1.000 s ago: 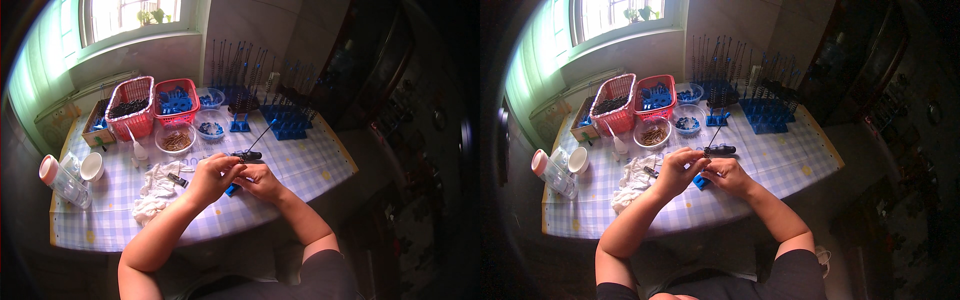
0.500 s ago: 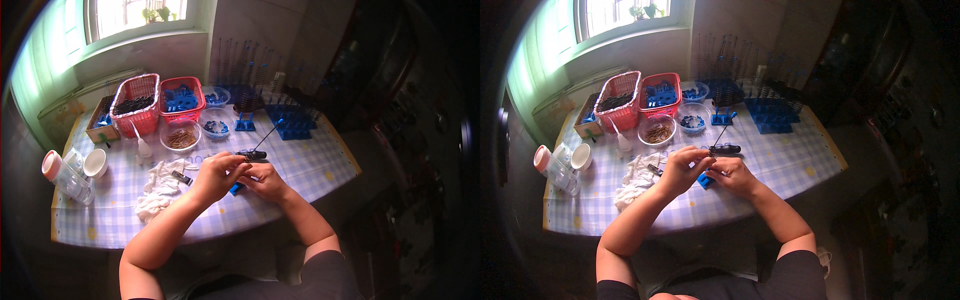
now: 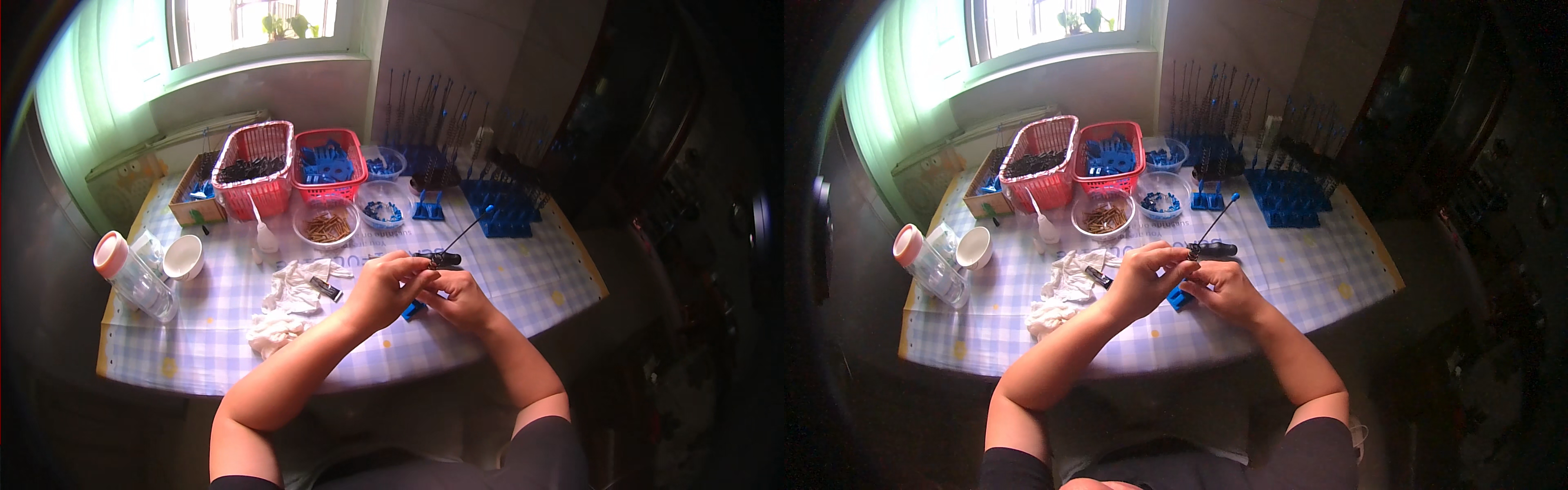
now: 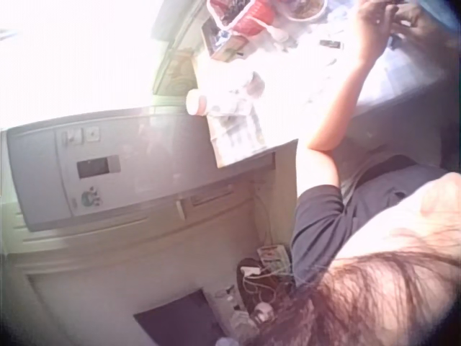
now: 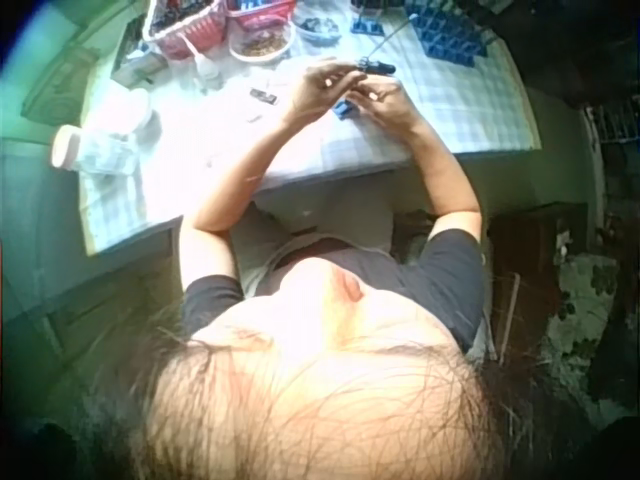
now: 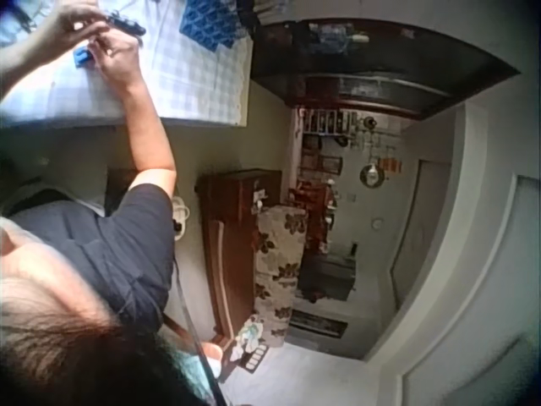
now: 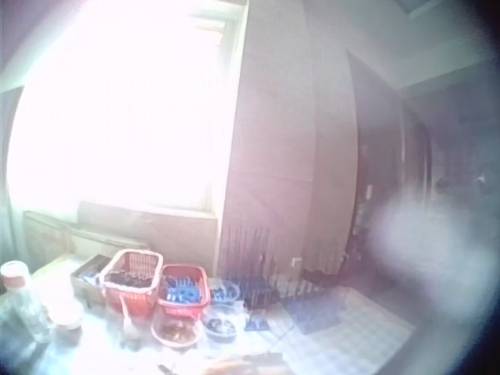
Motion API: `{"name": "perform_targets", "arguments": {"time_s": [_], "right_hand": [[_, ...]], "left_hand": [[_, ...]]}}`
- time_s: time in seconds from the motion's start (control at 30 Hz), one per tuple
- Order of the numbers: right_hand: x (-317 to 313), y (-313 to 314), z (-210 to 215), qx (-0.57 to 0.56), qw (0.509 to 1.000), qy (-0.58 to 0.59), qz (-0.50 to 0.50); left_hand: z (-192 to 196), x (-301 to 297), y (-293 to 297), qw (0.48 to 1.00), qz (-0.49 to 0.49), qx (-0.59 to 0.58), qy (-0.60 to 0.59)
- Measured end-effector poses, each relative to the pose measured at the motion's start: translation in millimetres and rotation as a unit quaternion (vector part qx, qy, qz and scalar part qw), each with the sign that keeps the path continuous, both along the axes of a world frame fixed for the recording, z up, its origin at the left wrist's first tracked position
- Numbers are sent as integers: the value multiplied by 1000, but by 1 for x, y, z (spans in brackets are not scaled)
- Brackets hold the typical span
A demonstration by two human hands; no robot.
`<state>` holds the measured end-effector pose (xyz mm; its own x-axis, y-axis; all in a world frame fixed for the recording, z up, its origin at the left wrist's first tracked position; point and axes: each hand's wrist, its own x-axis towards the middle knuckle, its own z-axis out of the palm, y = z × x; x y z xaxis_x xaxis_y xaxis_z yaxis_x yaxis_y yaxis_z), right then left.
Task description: Assembling small electrical components including springs, connectors, and glass tubes at a workstation.
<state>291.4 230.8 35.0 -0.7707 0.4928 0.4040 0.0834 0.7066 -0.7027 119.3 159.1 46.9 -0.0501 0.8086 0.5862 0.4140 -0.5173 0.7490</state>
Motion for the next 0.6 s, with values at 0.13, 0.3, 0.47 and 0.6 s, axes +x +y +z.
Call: {"name": "perform_targets", "arguments": {"time_s": [0.13, 0.3, 0.47, 0.6], "right_hand": [[2, 0, 13, -51, 998, -28, 6], [1, 5, 27, -76, 990, -113, 25], [1, 13, 20, -90, 990, -96, 47], [4, 20, 12, -82, 991, -87, 52]], "left_hand": [[0, 1, -1, 1000, 1, 2, -3], [0, 1, -2, 1000, 0, 1, -4], [1, 1, -4, 1000, -3, 4, -13], [2, 1, -4, 1000, 0, -16, -1]]}}
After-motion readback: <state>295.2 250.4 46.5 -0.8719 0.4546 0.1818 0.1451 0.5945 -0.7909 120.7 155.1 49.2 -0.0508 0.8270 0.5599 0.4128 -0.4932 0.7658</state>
